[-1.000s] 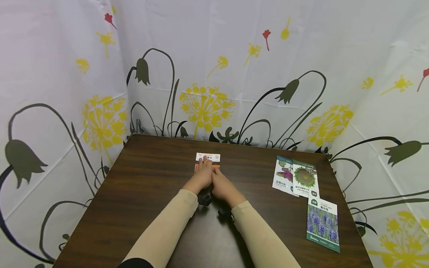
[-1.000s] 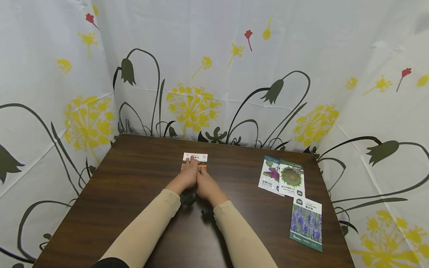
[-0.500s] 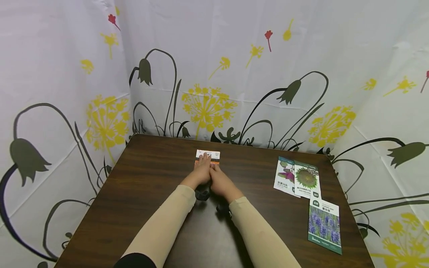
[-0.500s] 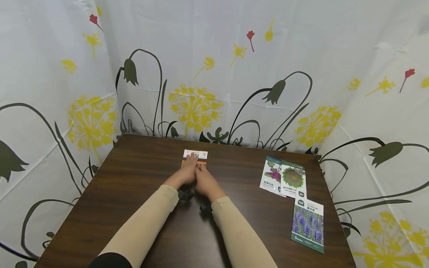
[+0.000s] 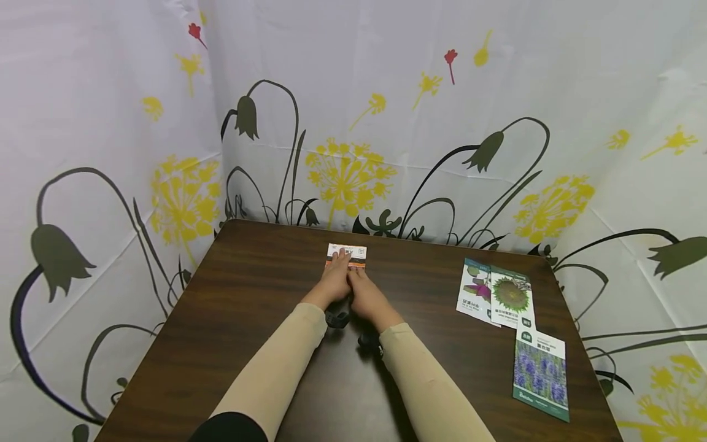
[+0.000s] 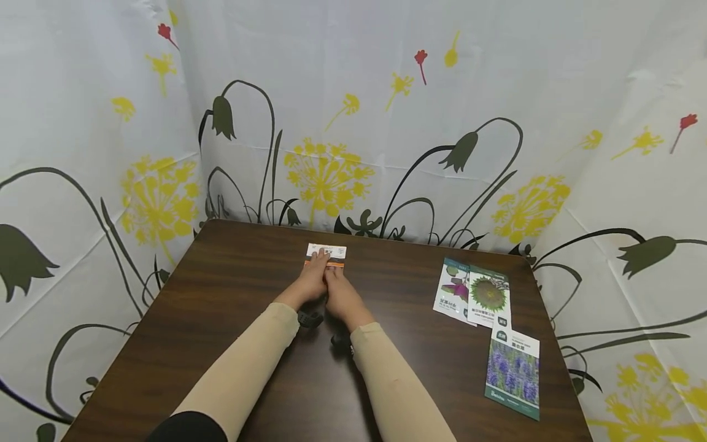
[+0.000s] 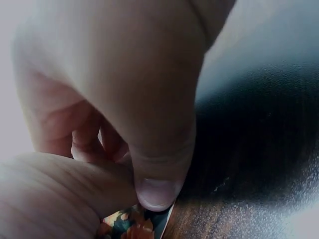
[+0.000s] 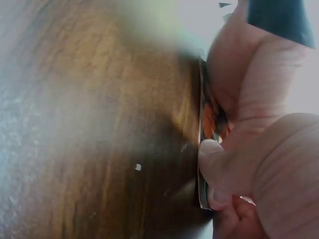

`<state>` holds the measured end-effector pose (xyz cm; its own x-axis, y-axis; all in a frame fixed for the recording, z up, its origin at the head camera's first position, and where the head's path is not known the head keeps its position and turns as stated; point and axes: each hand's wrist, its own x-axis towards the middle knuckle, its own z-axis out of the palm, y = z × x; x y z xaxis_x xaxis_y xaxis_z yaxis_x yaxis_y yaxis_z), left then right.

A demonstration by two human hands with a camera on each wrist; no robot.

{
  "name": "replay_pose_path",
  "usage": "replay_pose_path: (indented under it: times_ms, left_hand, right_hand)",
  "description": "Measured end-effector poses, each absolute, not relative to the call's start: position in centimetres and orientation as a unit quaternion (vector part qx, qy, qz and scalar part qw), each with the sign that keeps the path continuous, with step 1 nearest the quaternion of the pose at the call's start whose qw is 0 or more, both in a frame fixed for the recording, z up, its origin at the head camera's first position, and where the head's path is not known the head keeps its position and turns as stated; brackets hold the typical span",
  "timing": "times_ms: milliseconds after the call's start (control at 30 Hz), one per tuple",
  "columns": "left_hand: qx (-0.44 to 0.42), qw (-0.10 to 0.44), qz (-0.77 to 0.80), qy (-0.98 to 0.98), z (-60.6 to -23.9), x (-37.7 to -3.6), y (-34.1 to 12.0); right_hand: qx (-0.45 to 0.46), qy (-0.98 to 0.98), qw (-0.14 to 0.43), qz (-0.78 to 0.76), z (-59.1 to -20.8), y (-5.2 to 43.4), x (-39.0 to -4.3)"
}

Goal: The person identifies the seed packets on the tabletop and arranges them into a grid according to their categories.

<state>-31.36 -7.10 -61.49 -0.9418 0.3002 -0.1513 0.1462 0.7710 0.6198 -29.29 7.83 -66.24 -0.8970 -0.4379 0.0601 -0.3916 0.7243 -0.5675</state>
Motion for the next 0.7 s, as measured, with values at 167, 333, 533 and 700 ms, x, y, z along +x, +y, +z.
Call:
replay_pose_path:
  times_ms: [167, 333, 533, 700]
  left_hand:
    - [0.113, 0.132, 0.323, 0.93, -61.5, -31.6, -6.9]
    - [0.102, 0.137, 0.337, 0.926, -61.3, -31.4, -6.8]
    - [0.098, 0.127, 0.317, 0.935, -60.8, -31.1, -6.9]
    - [0.092, 0.119, 0.312, 0.938, -61.1, -31.2, -6.8]
  right_hand:
    - [-0.232, 0.922, 0.029, -0.308, -67.2, 8.3, -29.8]
    - [-0.234, 0.933, -0.01, -0.273, -66.6, 8.5, -29.0]
    - [-0.206, 0.934, 0.006, -0.291, -62.3, 9.2, -26.4]
    - [-0.179, 0.937, 0.022, -0.3, -59.6, 10.2, -24.6]
